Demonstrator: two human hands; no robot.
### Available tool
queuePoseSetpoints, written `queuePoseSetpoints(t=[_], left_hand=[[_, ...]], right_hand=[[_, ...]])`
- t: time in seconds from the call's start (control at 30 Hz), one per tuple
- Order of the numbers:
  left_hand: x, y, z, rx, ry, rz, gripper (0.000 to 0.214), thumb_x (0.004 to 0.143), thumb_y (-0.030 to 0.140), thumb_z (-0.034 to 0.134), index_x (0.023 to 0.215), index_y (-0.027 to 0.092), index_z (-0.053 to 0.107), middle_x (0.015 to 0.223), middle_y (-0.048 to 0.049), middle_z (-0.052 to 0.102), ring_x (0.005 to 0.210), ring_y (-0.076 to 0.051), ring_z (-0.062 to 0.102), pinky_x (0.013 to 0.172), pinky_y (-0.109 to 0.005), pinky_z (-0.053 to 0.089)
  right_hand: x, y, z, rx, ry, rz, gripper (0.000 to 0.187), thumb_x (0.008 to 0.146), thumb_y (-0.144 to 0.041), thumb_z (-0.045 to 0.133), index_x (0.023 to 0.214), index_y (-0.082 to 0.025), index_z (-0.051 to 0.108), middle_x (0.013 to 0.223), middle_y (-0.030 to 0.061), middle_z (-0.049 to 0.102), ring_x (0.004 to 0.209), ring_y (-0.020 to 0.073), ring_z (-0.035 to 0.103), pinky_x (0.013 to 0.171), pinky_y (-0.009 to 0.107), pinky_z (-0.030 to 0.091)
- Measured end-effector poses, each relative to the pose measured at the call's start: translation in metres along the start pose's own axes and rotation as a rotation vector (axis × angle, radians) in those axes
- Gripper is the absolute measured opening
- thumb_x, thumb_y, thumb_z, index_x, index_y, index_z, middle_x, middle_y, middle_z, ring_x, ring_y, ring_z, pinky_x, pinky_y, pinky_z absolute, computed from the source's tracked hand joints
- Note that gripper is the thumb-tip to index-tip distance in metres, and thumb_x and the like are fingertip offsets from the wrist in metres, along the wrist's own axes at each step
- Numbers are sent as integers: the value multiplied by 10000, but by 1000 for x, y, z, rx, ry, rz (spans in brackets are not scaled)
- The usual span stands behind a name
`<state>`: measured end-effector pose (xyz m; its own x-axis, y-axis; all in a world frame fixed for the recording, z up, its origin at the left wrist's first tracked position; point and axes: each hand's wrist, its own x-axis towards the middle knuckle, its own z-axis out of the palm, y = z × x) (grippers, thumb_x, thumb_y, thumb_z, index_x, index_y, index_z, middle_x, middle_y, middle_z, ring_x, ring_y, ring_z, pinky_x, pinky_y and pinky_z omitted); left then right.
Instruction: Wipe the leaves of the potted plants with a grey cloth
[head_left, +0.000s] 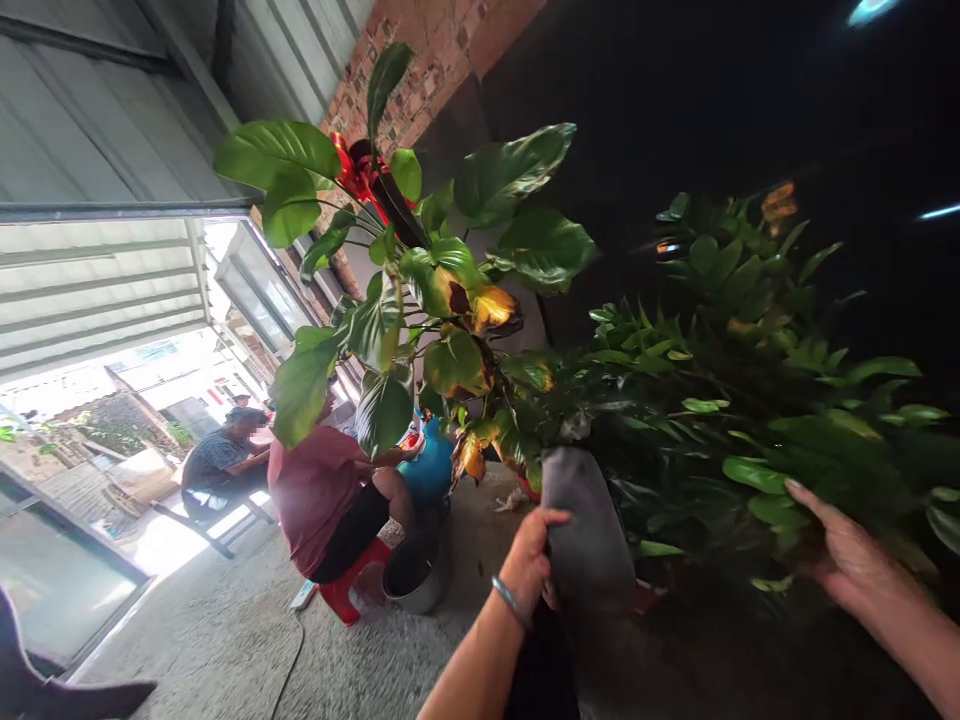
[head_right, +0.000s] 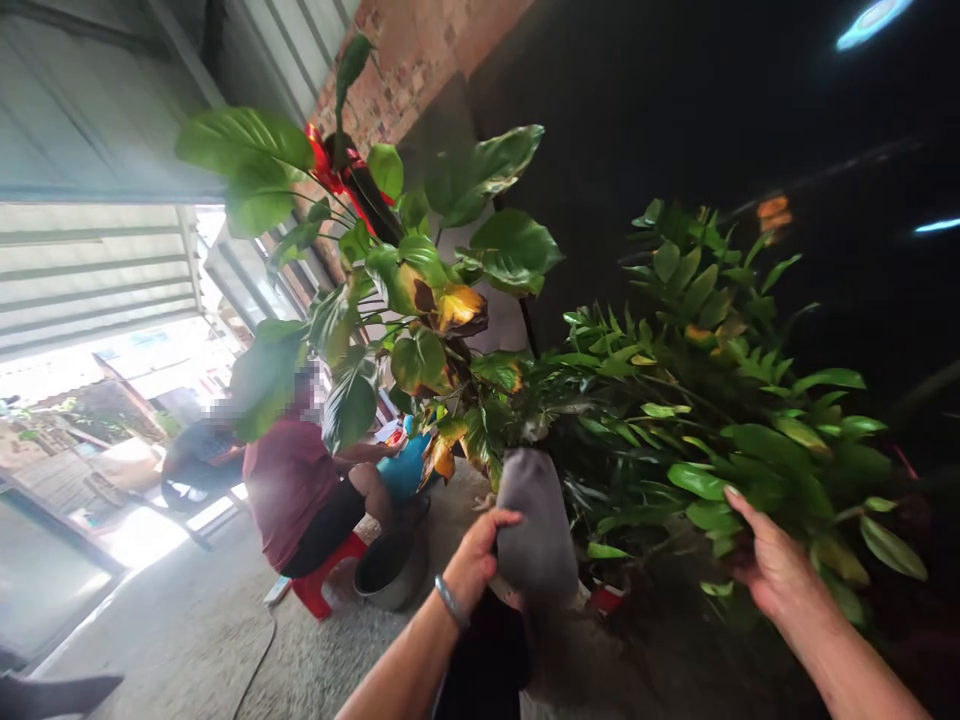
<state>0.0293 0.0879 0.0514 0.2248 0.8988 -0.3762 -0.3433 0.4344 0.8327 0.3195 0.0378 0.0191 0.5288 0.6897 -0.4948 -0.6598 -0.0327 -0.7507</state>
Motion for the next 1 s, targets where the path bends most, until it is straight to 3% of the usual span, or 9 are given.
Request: queuePoseSetpoints(t=[0.13,0.23,0.37,0.5,0.63,0.7,0.83,0.93,1.0], left_hand=[[-38,-12,-8,58,-88,-157,275,388,43,581,628,136,680,573,-59,696,665,-281,687,745,-395,507],[-44,28,-4,2,-85,-3,297,428,62,629,706,135,702,644,-44,721,599,-213,660,694,-333,501],[-20,67,15,-180,102,186,129,557,128,694,674,168,658,612,-19,691,619,-204,662,719,-325,506],[-5,33,23,-160,161,67,134,548,141,714,656,157,636,580,-26,667,569,-193,631,709,-332,494],[-22,-23,10,26,30,-128,245,434,85,653,670,150,659,587,-31,678,529,-180,593,614,-307,448],[-35,-30,7,82,-47,-162,287,399,71,608,667,150,673,600,-27,690,545,-176,594,604,-295,438],[-40,9,26,51,-112,-30,338,361,59,636,684,142,696,629,-28,713,555,-178,611,591,-286,454],[-25,45,47,-125,14,136,246,422,97,692,660,154,673,621,-13,708,549,-167,618,614,-287,485],[-15,48,53,-189,130,131,113,520,138,697,609,167,633,565,-2,678,519,-157,603,631,-294,497]], right_hand=[[2,-1,-5,15,-23,-3,344,463,-214,778,740,-294,591,476,-36,622,350,186,522,299,273,407],[4,1,-5,18,-47,-1,334,482,-245,797,743,-289,595,473,-29,617,389,209,558,363,305,467],[3,3,-2,23,-36,10,235,533,-241,739,698,-304,584,453,-39,609,353,201,525,317,301,434],[0,2,0,34,-36,20,200,541,-230,721,689,-282,598,448,-37,612,343,183,517,301,270,407],[-1,0,-2,42,-19,28,182,547,-232,715,688,-256,603,447,-37,616,335,165,509,314,251,415],[0,0,-4,43,-26,35,158,565,-232,707,684,-252,605,439,-33,609,332,164,505,311,249,414],[1,-1,-4,45,-54,41,125,599,-239,695,687,-259,608,425,-41,590,315,163,483,314,258,430],[1,-1,-4,46,-58,41,120,608,-227,691,687,-260,607,458,-34,623,330,165,503,325,259,446],[3,1,-4,50,-52,39,124,605,-225,695,685,-258,607,467,-30,631,347,172,524,327,256,443]])
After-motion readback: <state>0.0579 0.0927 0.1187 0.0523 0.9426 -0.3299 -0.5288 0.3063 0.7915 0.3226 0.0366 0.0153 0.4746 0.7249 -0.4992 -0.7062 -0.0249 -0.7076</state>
